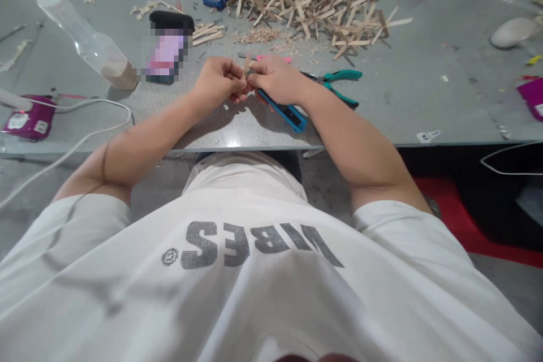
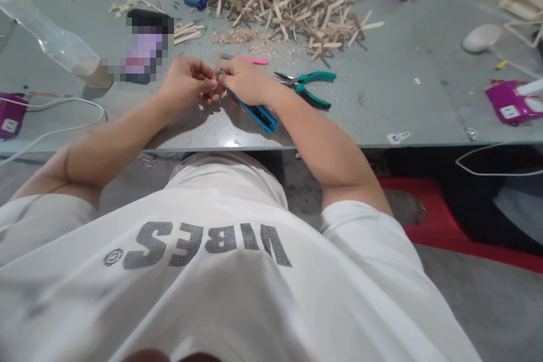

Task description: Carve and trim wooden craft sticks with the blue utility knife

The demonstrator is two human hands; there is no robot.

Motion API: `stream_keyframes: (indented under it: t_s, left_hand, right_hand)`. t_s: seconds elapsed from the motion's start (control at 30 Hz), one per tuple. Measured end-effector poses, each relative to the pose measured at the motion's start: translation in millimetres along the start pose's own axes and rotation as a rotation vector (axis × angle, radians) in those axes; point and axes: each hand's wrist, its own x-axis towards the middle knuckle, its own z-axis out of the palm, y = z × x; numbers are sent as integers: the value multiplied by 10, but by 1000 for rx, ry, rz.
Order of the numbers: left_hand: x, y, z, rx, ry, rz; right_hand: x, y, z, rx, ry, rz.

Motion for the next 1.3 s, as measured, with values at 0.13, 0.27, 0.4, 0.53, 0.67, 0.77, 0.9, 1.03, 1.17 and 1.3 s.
stream_keyframes:
  t_s: [0.13, 0.27, 0.4, 0.53, 0.67, 0.77, 0.9, 1.03, 1.17, 1.3]
  left_hand:
    - [2, 10, -28, -30, -40, -39]
    - [7, 27, -25, -41, -49, -52]
    - [-25, 63, -23, -81, -26, -29]
    - [-39, 59, -39, -103, -40, 13]
    - [-3, 31, -16, -74, 5, 14]
    - [5, 39, 19, -38, 34, 2]
    - [-13, 53, 41, 0, 40, 3]
    - [12, -22, 26, 48, 21, 26]
    - [72, -129, -10, 52, -12, 70]
    - [82, -137, -27, 32, -26, 73]
  right_hand:
    - [-50, -56, -36, 4, -9, 33]
    - [-72, -108, -42, 12, -30, 16]
    - [-50, -82, -45, 16, -25, 30]
    - [-8, -25, -54, 25, -12, 43]
    - [-10, -39, -54, 24, -7, 42]
    - [-30, -76, -47, 46, -9, 48]
    - [-29, -76, -41, 44, -8, 48]
    - [21, 8, -36, 60, -19, 32]
    - [60, 67, -22, 81, -24, 16]
    - [53, 52, -22, 77, -24, 40]
